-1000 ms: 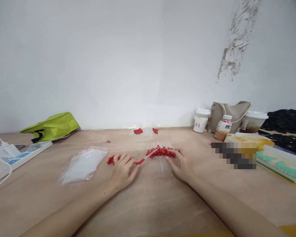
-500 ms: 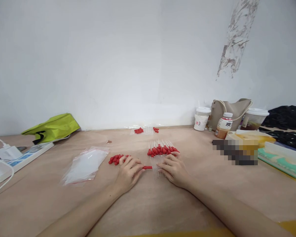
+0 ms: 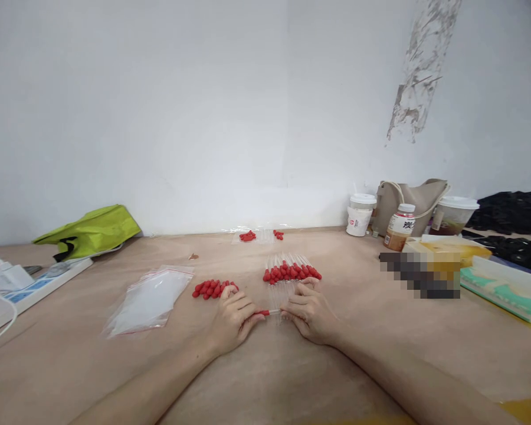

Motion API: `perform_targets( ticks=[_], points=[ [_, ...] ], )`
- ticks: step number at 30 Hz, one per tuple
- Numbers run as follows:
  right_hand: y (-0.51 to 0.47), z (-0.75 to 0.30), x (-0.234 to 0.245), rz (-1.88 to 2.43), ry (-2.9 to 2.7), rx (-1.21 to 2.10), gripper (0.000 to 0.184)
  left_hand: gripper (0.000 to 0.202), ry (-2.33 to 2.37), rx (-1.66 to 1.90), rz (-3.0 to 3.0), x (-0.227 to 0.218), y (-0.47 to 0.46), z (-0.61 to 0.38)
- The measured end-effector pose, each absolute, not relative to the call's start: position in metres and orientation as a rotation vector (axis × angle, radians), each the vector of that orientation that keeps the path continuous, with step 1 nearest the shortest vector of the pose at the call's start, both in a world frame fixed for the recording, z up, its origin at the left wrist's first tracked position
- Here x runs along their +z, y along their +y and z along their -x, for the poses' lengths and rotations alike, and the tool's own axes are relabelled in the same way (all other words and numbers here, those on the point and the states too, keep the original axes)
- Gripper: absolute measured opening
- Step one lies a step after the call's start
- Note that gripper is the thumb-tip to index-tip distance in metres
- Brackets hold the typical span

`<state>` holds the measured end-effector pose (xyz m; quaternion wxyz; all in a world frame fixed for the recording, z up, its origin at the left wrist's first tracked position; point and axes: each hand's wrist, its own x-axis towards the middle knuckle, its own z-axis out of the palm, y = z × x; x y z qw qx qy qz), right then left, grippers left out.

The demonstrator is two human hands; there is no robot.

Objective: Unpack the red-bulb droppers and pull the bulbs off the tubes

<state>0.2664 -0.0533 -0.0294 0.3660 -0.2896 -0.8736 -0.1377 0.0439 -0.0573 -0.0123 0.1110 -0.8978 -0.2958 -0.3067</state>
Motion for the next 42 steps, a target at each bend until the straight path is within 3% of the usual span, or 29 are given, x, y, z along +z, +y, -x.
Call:
perform_targets(
  ticks=[12, 19, 28, 34, 42],
  points=[
    [-0.057, -0.269, -0.03, 0.721, -2.224, -0.344, 0.018, 0.022, -0.788, -0.898, 2.671, -0.017, -0.055, -0.039],
    [-0.052, -0.282, -0.027, 0.95, -1.949, -0.276, 0.021, 0.018, -0.893, -1.113, 2.681, -0.019, -0.055, -0.033],
    [-0.037, -0.266, -0.024, 1.139, -1.863, -0.304, 0.02, 0.035, -1.586, -1.447, 2.191, 0.024, -0.027, 0.018],
    [-0.04, -0.261, -0.024, 1.143, -2.033, -0.446, 0.019, 0.038, -1.953, -1.427, 2.105, 0.027, -0.014, 0.05],
    [-0.045, -0.262, -0.023, 1.1, -2.149, -0.337, 0.028, 0.031, -2.084, -1.17, 2.129, 0.002, 0.001, 0.064]
  ],
)
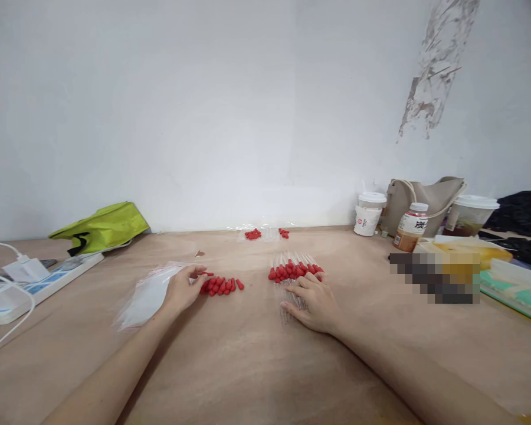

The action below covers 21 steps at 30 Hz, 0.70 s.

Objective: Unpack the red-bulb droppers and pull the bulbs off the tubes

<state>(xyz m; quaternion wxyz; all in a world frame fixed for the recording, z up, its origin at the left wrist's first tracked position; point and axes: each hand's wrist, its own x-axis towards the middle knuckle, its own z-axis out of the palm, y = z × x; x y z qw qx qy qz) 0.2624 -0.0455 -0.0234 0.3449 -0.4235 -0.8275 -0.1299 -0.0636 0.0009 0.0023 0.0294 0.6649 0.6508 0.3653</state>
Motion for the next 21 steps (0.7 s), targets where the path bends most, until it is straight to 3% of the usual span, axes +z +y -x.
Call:
perform_targets(
  ticks=[12, 17, 21],
  points=[
    [-0.049, -0.262, -0.022, 1.066, -2.203, -0.317, 0.039, 0.044, 1.944, 1.136, -1.874, 0.0, 0.002, 0.066],
    [-0.046, -0.27, -0.022, 1.142, -2.0, -0.33, 0.025, 0.038, 1.99, 1.193, -1.89, 0.001, -0.001, 0.067],
    [-0.041, -0.29, -0.021, 1.27, -1.939, -0.271, 0.029, 0.032, 2.042, 1.378, -2.091, 0.011, -0.009, 0.054]
  ],
)
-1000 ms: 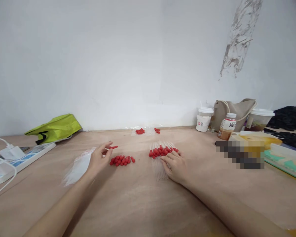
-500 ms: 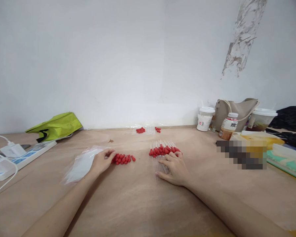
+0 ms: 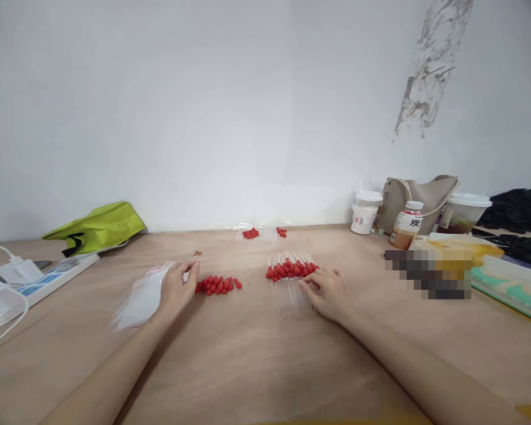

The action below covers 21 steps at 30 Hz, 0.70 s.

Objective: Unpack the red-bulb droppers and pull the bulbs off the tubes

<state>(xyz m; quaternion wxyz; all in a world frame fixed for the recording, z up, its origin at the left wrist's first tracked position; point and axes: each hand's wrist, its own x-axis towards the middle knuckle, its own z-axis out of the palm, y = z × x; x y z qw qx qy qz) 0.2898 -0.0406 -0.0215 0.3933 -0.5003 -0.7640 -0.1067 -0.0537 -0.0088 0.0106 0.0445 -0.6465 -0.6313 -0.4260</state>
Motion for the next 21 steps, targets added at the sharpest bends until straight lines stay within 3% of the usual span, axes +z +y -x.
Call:
perform_targets(
  ticks=[3, 9, 21],
  points=[
    [-0.041, -0.304, -0.017, 1.273, -2.09, -0.127, 0.027, 0.022, -1.603, -1.24, 2.1, 0.019, -0.018, 0.024],
    [-0.05, -0.303, -0.009, 1.129, -2.3, -0.051, 0.064, 0.023, -1.141, -0.86, 2.732, 0.022, -0.009, -0.054],
    [-0.043, -0.286, -0.018, 1.1, -2.253, -0.145, 0.072, 0.016, -1.22, -0.981, 2.776, 0.004, 0.034, -0.098]
  ],
)
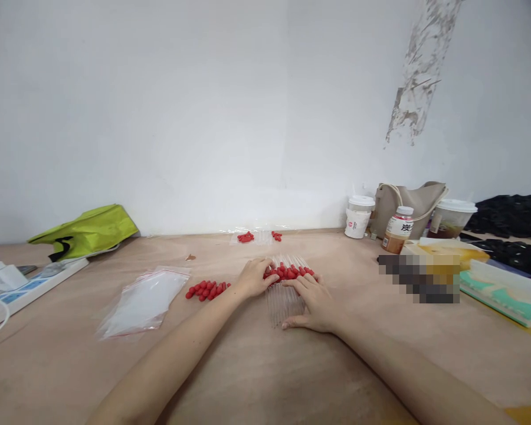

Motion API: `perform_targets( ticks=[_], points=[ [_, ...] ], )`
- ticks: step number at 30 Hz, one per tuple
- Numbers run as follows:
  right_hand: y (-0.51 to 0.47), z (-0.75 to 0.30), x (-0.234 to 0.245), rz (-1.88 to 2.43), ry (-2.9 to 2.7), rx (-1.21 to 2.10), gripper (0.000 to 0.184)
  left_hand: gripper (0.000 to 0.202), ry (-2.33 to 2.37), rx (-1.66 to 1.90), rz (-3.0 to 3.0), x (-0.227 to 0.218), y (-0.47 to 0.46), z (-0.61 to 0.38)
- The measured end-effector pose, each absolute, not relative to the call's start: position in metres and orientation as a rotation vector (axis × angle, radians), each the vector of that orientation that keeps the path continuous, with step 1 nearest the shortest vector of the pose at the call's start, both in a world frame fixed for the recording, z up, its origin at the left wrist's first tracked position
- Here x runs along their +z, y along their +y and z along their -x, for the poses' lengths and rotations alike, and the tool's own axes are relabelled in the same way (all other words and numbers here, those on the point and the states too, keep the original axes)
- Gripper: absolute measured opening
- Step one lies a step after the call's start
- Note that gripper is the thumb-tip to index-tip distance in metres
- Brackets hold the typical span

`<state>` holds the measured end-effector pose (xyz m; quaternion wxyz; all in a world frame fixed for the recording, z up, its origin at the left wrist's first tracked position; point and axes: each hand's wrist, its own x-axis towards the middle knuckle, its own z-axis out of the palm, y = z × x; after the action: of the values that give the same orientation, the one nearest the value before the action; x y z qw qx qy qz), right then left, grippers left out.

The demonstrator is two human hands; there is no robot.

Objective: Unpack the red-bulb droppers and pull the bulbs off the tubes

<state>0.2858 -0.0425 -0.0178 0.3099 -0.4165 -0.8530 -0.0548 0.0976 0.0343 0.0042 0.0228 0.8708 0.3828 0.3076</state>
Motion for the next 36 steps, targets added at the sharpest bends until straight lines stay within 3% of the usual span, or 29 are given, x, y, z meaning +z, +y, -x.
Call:
perform_targets(
  ticks=[5, 10, 13, 20, 30, 36],
  points=[
    [-0.044, -0.29, -0.018, 1.105, -2.223, -0.114, 0.07, 0.012, 1.24, 1.132, -2.571, 0.002, 0.031, -0.101],
    [-0.047, -0.293, -0.02, 1.163, -2.096, -0.133, 0.035, 0.021, 1.388, 1.416, -2.285, -0.001, 0.008, -0.08],
    [-0.045, -0.292, -0.023, 1.14, -1.98, -0.188, 0.024, 0.022, 1.323, 1.434, -2.083, -0.006, -0.01, -0.056],
    [-0.05, -0.283, -0.021, 1.044, -1.933, -0.407, 0.051, 0.017, 1.048, 1.385, -2.034, -0.027, -0.029, -0.03],
    [-0.046, -0.271, -0.031, 0.81, -2.108, -0.461, 0.023, 0.015, 0.864, 1.279, -2.247, -0.027, -0.035, -0.035],
    [-0.049, -0.265, -0.03, 0.744, -2.171, -0.48, 0.017, 0.02, 0.874, 1.223, -2.411, -0.019, -0.046, -0.043]
  ],
)
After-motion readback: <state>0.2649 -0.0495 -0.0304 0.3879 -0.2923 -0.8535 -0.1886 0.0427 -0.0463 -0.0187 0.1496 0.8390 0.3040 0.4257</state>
